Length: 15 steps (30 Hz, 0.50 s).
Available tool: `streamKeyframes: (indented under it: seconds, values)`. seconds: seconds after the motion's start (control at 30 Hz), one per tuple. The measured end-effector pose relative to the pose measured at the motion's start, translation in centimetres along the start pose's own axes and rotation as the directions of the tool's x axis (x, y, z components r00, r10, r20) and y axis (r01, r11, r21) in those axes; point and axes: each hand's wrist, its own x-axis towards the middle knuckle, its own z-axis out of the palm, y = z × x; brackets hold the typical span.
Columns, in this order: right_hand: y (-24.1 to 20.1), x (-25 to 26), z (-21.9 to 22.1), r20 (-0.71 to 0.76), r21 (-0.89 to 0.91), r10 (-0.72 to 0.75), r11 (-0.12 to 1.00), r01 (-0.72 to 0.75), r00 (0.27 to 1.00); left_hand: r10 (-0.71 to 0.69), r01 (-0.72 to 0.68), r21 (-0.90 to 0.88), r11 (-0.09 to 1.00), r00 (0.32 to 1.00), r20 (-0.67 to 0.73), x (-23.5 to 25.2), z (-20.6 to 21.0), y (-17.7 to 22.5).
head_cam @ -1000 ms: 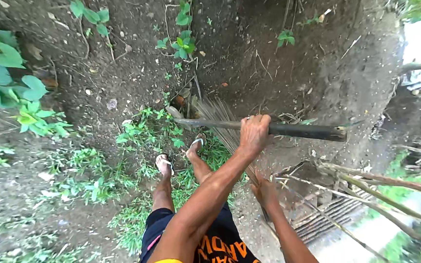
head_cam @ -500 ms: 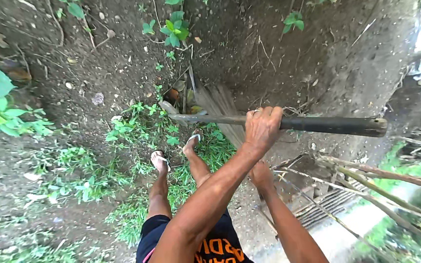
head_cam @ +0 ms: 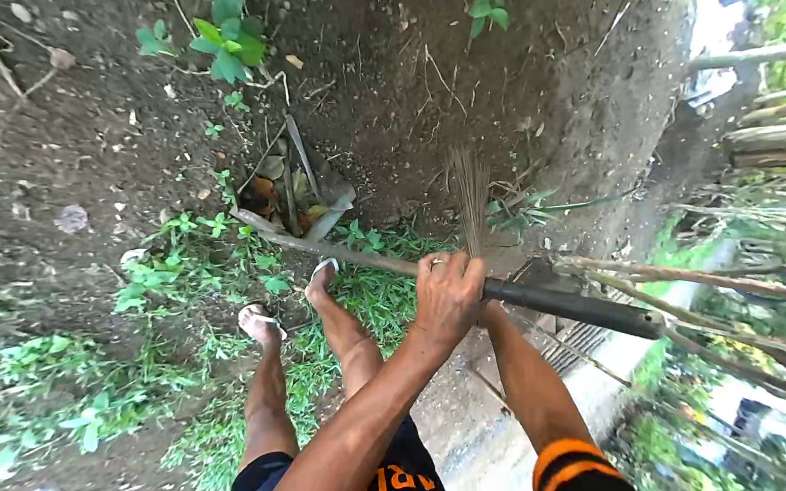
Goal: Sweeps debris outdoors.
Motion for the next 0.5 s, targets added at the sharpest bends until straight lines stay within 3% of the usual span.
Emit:
streamKeyframes:
  seconds: [0.1,0.13,0.2,0.33,0.43,0.5]
  values:
    - [1.3,1.2,1.1,-0.068,-0.071,-0.281,0.959,0.276,0.957,0.003,-0.003,0.003,1.000,1.000,-0.010,0.4,0.5,0.1]
    - [1.2,-0.1,1.5,-0.116,-0.070,-0.276,0.960,0.270,0.954,-0.001,0.001,0.002,1.000,1.000,-0.007,0.6,0.5,0.1]
    - [2.0,-2.2,2.3,-0.020,-0.146,-0.130,0.981,0.126,0.991,-0.004,0.004,-0.006,1.000,1.000,-0.010,1.1,0.4,0.1]
    - [12.4,0.0,9.6,0.002,-0.331,-0.111,0.938,0.105,0.994,-0.004,0.004,0.005,1.000,1.000,-0.018,1.7,0.6,0.4]
    - [14.0,0.8,10.2,-0.051,-0.206,-0.070,0.977,0.058,0.996,0.006,-0.006,0.006,1.000,1.000,-0.016,1.4,0.9,0.5]
    - [9.8,0.8,6.7,-0.083,-0.010,-0.086,0.996,0.085,0.993,0.014,-0.014,0.001,1.000,1.000,-0.004,1.0,1.0,0.5]
